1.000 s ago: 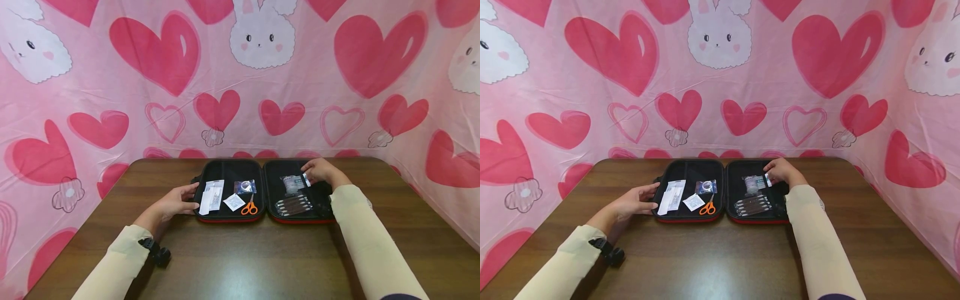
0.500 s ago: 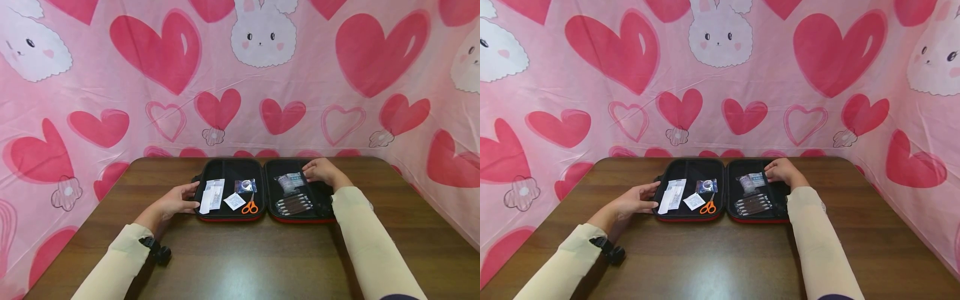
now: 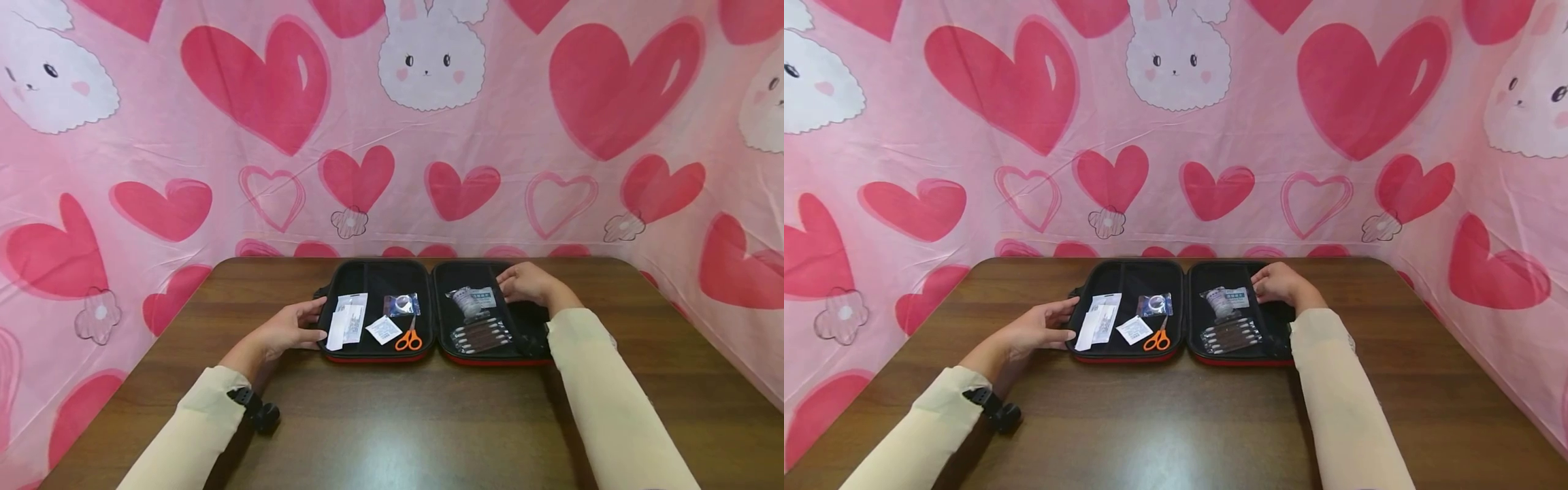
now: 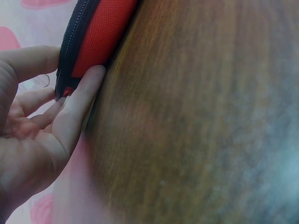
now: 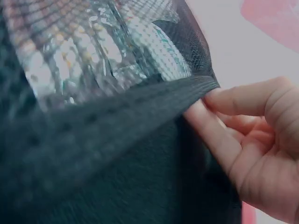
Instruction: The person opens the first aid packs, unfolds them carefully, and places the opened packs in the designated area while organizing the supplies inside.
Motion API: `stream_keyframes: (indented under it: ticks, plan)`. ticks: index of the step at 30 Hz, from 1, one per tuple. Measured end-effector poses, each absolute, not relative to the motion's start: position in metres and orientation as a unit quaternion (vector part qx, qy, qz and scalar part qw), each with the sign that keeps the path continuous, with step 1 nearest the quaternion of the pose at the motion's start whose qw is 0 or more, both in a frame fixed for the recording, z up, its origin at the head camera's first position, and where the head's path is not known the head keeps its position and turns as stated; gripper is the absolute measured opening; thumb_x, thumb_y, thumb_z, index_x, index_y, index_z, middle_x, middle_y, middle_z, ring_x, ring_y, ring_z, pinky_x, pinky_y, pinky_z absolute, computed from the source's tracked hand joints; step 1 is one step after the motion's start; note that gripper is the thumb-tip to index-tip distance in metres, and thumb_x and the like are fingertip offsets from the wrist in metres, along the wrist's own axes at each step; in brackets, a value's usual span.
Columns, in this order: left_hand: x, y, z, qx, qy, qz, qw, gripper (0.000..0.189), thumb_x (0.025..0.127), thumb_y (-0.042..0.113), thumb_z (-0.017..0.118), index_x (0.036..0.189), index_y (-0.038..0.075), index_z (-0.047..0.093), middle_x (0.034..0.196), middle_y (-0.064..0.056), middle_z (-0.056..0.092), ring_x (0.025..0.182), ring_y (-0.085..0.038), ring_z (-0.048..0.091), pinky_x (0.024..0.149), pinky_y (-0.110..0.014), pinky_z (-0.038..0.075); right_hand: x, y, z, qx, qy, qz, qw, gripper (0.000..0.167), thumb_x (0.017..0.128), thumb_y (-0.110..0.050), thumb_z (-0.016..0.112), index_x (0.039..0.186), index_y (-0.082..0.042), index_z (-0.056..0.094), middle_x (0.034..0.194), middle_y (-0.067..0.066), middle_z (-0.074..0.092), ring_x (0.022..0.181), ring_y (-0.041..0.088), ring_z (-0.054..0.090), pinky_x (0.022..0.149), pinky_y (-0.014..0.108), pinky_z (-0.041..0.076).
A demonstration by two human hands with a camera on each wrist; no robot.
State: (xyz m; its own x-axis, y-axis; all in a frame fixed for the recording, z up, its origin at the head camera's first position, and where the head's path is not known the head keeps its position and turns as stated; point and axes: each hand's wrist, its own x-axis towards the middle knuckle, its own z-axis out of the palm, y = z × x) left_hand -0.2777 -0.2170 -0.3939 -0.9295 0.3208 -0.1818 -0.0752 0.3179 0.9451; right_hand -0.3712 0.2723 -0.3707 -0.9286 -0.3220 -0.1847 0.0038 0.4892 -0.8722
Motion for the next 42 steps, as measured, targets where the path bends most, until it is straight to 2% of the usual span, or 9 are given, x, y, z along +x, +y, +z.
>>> stream_keyframes:
  ticks: [4,9,14,18,25,29,35,42]
  plan:
    - [-0.277,-0.218,-0.393,0.077,0.795,0.578,0.169,0.083,0.085,0.000,0.073,0.153,0.005,0.027,0.143,-0.029,0.039,0.127,-0.041,0.042,0.086,-0.041,0.055,-0.366,0.272,-0.359,-0.086,0.864,-0.478,0.130,0.035,0.093,0.008,0.053,0.123,0.024,0.046,0.098,0.027,0.065,0.074,0.022,0.067,0.075,0.038,0.059]
    - [-0.276,-0.218,-0.393,0.080,0.796,0.577,0.168,0.083,0.084,0.000,0.073,0.153,0.003,0.027,0.141,-0.029,0.040,0.125,-0.040,0.044,0.086,-0.041,0.055,-0.360,0.273,-0.346,-0.103,0.875,-0.460,0.112,0.036,0.095,0.003,0.054,0.125,0.021,0.046,0.107,0.032,0.063,0.082,0.028,0.068,0.079,0.042,0.058]
    - [-0.274,-0.217,-0.393,0.074,0.796,0.577,0.167,0.082,0.084,-0.001,0.073,0.153,0.003,0.028,0.141,-0.029,0.040,0.125,-0.040,0.044,0.086,-0.041,0.055,-0.357,0.268,-0.341,-0.135,0.872,-0.458,0.107,0.039,0.094,-0.002,0.061,0.125,0.018,0.049,0.112,0.031,0.062,0.088,0.032,0.066,0.079,0.041,0.058]
    - [-0.274,-0.215,-0.394,0.071,0.792,0.583,0.167,0.082,0.084,-0.002,0.073,0.153,0.003,0.028,0.141,-0.030,0.040,0.123,-0.039,0.045,0.086,-0.041,0.055,-0.355,0.256,-0.338,-0.160,0.869,-0.460,0.089,0.038,0.090,-0.002,0.066,0.122,0.017,0.054,0.108,0.027,0.065,0.089,0.035,0.066,0.075,0.039,0.059]
    - [-0.274,-0.216,-0.396,0.069,0.793,0.582,0.168,0.082,0.084,-0.001,0.073,0.153,0.003,0.028,0.142,-0.029,0.040,0.123,-0.038,0.046,0.086,-0.040,0.055,-0.345,0.226,-0.333,-0.205,0.868,-0.447,0.064,0.033,0.086,-0.004,0.072,0.115,0.010,0.063,0.104,0.018,0.069,0.091,0.025,0.065,0.077,0.047,0.058]
    - [-0.274,-0.215,-0.396,0.074,0.793,0.580,0.170,0.083,0.084,0.000,0.073,0.153,0.003,0.027,0.143,-0.030,0.039,0.125,-0.039,0.045,0.086,-0.041,0.055,-0.339,0.209,-0.330,-0.228,0.866,-0.441,0.064,0.029,0.086,-0.006,0.073,0.112,0.007,0.065,0.104,0.017,0.069,0.092,0.026,0.066,0.079,0.049,0.057]
    - [-0.275,-0.215,-0.395,0.075,0.794,0.579,0.170,0.083,0.084,0.001,0.074,0.153,0.004,0.027,0.144,-0.029,0.039,0.126,-0.039,0.044,0.087,-0.041,0.055,-0.334,0.183,-0.327,-0.262,0.872,-0.411,0.047,0.022,0.086,-0.011,0.075,0.105,0.000,0.070,0.100,0.008,0.071,0.092,0.023,0.065,0.079,0.038,0.056]
    - [-0.275,-0.216,-0.393,0.076,0.793,0.580,0.169,0.082,0.084,0.000,0.073,0.153,0.003,0.028,0.143,-0.030,0.038,0.125,-0.039,0.044,0.086,-0.041,0.055,-0.334,0.141,-0.324,-0.352,0.864,-0.356,0.055,0.016,0.083,-0.009,0.077,0.097,-0.003,0.073,0.088,0.001,0.070,0.080,0.016,0.064,0.073,0.030,0.057]
